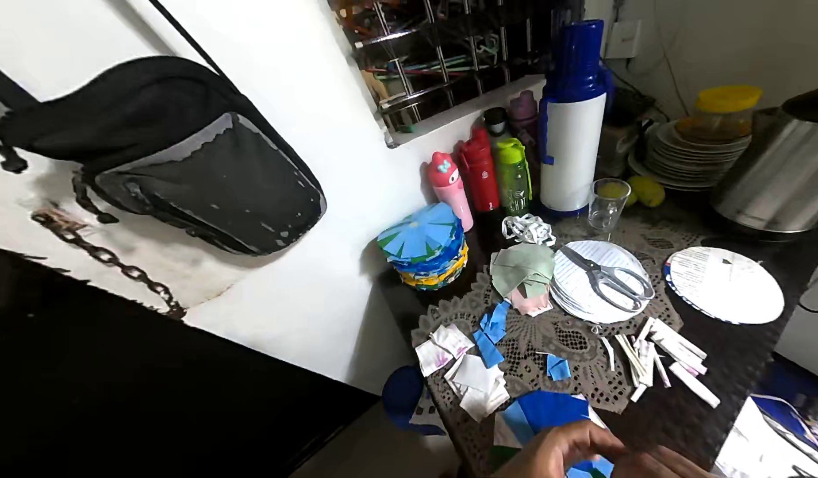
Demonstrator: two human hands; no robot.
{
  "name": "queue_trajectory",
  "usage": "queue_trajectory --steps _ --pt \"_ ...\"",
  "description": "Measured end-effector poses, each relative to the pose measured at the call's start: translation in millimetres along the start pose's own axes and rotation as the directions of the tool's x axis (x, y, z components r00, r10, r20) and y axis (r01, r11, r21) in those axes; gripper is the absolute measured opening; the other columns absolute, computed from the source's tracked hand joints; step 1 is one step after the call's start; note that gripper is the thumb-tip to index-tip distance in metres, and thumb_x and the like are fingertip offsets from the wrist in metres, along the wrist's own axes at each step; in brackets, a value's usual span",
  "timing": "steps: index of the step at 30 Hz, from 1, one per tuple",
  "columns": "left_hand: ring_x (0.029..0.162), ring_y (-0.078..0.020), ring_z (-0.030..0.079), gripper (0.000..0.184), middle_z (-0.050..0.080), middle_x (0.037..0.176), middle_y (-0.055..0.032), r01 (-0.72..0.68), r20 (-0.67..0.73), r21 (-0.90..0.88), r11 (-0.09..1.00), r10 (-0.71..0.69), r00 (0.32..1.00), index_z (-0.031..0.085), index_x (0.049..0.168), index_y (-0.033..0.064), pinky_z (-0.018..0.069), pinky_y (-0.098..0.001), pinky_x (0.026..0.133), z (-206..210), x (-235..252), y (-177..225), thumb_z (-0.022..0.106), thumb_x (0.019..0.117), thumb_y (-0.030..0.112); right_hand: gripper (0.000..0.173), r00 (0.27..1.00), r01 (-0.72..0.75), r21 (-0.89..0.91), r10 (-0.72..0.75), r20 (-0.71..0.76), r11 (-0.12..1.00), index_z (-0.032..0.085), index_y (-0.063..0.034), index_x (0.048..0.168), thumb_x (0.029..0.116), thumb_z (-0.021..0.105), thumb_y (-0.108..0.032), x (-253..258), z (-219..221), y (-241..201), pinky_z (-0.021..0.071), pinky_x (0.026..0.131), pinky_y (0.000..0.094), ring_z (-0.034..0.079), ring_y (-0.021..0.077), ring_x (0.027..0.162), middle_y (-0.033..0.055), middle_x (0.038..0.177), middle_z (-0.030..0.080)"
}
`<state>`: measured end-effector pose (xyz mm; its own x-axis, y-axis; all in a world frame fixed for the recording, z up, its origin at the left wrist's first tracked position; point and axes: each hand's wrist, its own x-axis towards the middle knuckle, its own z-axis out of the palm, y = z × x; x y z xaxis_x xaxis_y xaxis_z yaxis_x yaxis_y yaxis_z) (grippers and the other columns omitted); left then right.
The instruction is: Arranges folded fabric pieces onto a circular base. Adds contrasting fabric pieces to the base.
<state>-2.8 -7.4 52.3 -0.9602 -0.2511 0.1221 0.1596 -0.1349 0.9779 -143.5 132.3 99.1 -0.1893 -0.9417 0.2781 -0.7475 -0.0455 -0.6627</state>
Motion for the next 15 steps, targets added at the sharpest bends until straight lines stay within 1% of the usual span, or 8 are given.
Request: queue_trajectory --steps 2,4,6,8,9,11,13,15 --pt "0.095 -0.0057 0.065 0.021 0.07 0.1 -0.0094 0.017 -0.105 0.116 0.993 -0.005 0.994 0.064 0.108 -0.0125 0.0528 -0.0248 0.091 7.5 1.9 2.3 0.067 0.0882 -0.006 0.012 0.999 -0.034 -0.008 0.034 -0.027 0.999 0.074 0.0041 0.092 0.0935 0.064 -0.003 -4.0 -2.8 0.1 0.0587 0.074 0.0481 0.072 0.035 0.08 0.0187 0.084 0.073" --pt "0.083 -0.0016 0.065 0.01 0.07 0.088 -0.0041 0.059 -0.165 0.179 0.982 -0.029 0.986 0.068 0.099 -0.0083 0.0541 -0.0208 0.08 10.5 3.3 3.1 0.067 0.0898 -0.004 0.011 0.992 -0.106 0.033 0.108 -0.066 0.994 0.075 0.0037 0.094 0.092 0.066 -0.003 -7.7 -4.6 1.6 0.0593 0.073 0.0453 0.072 0.0308 0.078 0.0174 0.084 0.074" --pt "0.083 0.0001 0.065 0.014 0.07 0.089 0.0013 0.103 -0.158 0.11 0.989 -0.085 0.984 0.069 0.102 -0.0038 0.055 -0.0208 0.078 12.3 -0.1 -0.5 0.058 0.0917 -0.004 0.01 0.974 -0.179 0.133 0.195 -0.114 0.975 0.075 0.0008 0.095 0.091 0.067 -0.004 -15.2 0.5 7.9 0.0591 0.07 0.0341 0.071 0.0179 0.073 0.0111 0.082 0.073" --pt "0.091 -0.002 0.067 0.026 0.071 0.097 0.0037 0.178 -0.115 -0.032 0.983 -0.181 0.977 0.066 0.11 -0.0003 0.0568 -0.0251 0.084 15.1 -2.1 -1.8 0.049 0.0907 -0.004 0.009 0.953 -0.208 0.282 0.26 -0.159 0.937 0.074 -0.0047 0.093 0.0915 0.067 -0.01 -22.5 10.3 22.0 0.0577 0.069 0.0167 0.068 -0.0005 0.072 -0.0011 0.081 0.073" --pt "0.094 -0.0033 0.067 0.029 0.071 0.1 0.0037 0.211 -0.1 -0.09 0.973 -0.22 0.97 0.065 0.113 0.0003 0.0565 -0.0265 0.087 16.2 -3.2 -2.7 0.047 0.0912 -0.003 0.008 0.942 -0.218 0.373 0.294 -0.16 0.902 0.073 -0.0059 0.093 0.092 0.067 -0.011 -25.2 13.9 27.4 0.0583 0.069 0.0139 0.068 -0.0041 0.073 -0.0049 0.081 0.073" --pt "0.096 -0.0061 0.069 0.028 0.072 0.102 0.0032 0.26 -0.108 -0.167 0.951 -0.28 0.954 0.065 0.116 0.0018 0.0575 -0.029 0.09 18.3 -5.9 -4.3 0.047 0.0953 0.004 0.007 0.929 -0.24 0.52 0.349 -0.122 0.82 0.072 -0.0077 0.093 0.0928 0.067 -0.012 -29.2 17.9 34.0 0.0601 0.068 0.0151 0.07 -0.0032 0.073 -0.0071 0.08 0.073" --pt "0.094 -0.0081 0.071 0.024 0.074 0.099 0.0026 0.277 -0.143 -0.196 0.941 -0.307 0.941 0.068 0.113 0.0039 0.0588 -0.0297 0.089 21.6 -8.1 -5.9 0.049 0.0988 0.01 0.006 0.923 -0.262 0.589 0.377 -0.078 0.764 0.072 -0.0085 0.092 0.0935 0.068 -0.012 -33.3 20.3 37.4 0.0597 0.067 0.0161 0.07 -0.0014 0.072 -0.0068 0.079 0.073" --pt "0.089 -0.0077 0.072 0.016 0.074 0.095 0.0022 0.265 -0.198 -0.136 0.955 -0.288 0.937 0.069 0.108 0.0032 0.0603 -0.0277 0.085 26.3 -8.9 -8.3 0.056 0.0997 0.008 0.006 0.913 -0.285 0.621 0.404 -0.056 0.73 0.072 -0.0084 0.092 0.0938 0.068 -0.012 -37.2 23.2 38.1 0.0598 0.067 0.0164 0.07 -0.0003 0.071 -0.0061 0.078 0.073"
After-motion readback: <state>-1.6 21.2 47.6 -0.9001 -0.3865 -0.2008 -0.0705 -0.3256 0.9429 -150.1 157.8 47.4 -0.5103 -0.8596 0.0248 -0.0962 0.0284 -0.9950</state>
